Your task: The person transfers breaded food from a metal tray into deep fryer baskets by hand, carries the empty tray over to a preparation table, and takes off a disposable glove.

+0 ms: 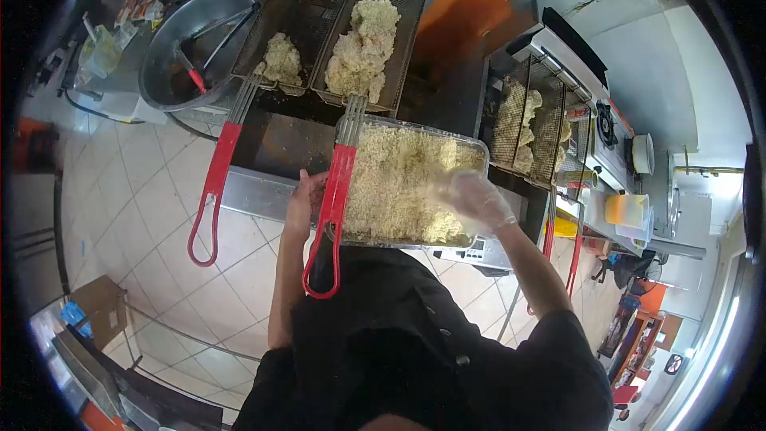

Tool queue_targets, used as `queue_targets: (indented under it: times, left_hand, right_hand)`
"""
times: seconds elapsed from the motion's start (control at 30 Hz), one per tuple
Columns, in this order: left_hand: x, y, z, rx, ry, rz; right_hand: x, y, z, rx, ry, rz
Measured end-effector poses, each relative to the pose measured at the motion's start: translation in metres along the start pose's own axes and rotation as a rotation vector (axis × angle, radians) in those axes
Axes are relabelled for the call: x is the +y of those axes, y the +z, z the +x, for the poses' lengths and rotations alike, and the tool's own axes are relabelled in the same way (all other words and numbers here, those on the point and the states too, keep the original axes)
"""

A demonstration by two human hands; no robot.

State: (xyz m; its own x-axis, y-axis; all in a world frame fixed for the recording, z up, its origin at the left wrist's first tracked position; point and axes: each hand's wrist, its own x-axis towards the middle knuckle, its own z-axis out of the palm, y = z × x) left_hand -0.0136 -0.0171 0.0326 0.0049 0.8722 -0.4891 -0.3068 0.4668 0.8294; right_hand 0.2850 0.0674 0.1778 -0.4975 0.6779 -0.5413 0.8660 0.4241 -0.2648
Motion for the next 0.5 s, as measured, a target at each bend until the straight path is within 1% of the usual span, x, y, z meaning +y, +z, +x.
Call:
queue_targets:
  times: [0.03, 0.1, 0.17, 0.2, 0.23, 0.3, 0.4, 0.5]
  left_hand:
    - [-0.003, -0.001, 0.001, -0.008, -0.01, -0.045]
    - [-0.011, -0.002, 0.005, -0.032, -0.031, -0.133]
    - [-0.002, 0.001, 0.003, -0.038, -0.015, -0.109]
    - [0.003, 0.002, -0.001, -0.034, -0.01, -0.1]
    - [0.008, 0.004, -0.004, -0.008, -0.025, -0.095]
    - [0.013, 0.01, -0.008, 0.041, -0.056, -0.089]
    - [0.007, 0.007, -0.003, 0.0, -0.024, -0.136]
    - [0.019, 0.014, -0.012, 0.104, -0.064, -0.023]
  right_hand:
    - [0.003, 0.002, 0.011, 0.084, 0.088, 0.072]
    - [0.037, 0.041, 0.031, 0.393, 0.067, 0.182]
    - [0.04, 0.056, 0.045, 0.287, 0.089, 0.101]
    - [0.017, 0.043, 0.047, 0.228, 0.096, 0.061]
    - [0.004, 0.02, 0.04, 0.029, 0.249, 0.081]
    - [0.016, 0.026, 0.048, -0.019, 0.207, 0.045]
    - [0.017, 0.04, 0.055, -0.068, 0.136, 0.004]
    - [0.016, 0.051, 0.057, -0.043, 0.053, 0.013]
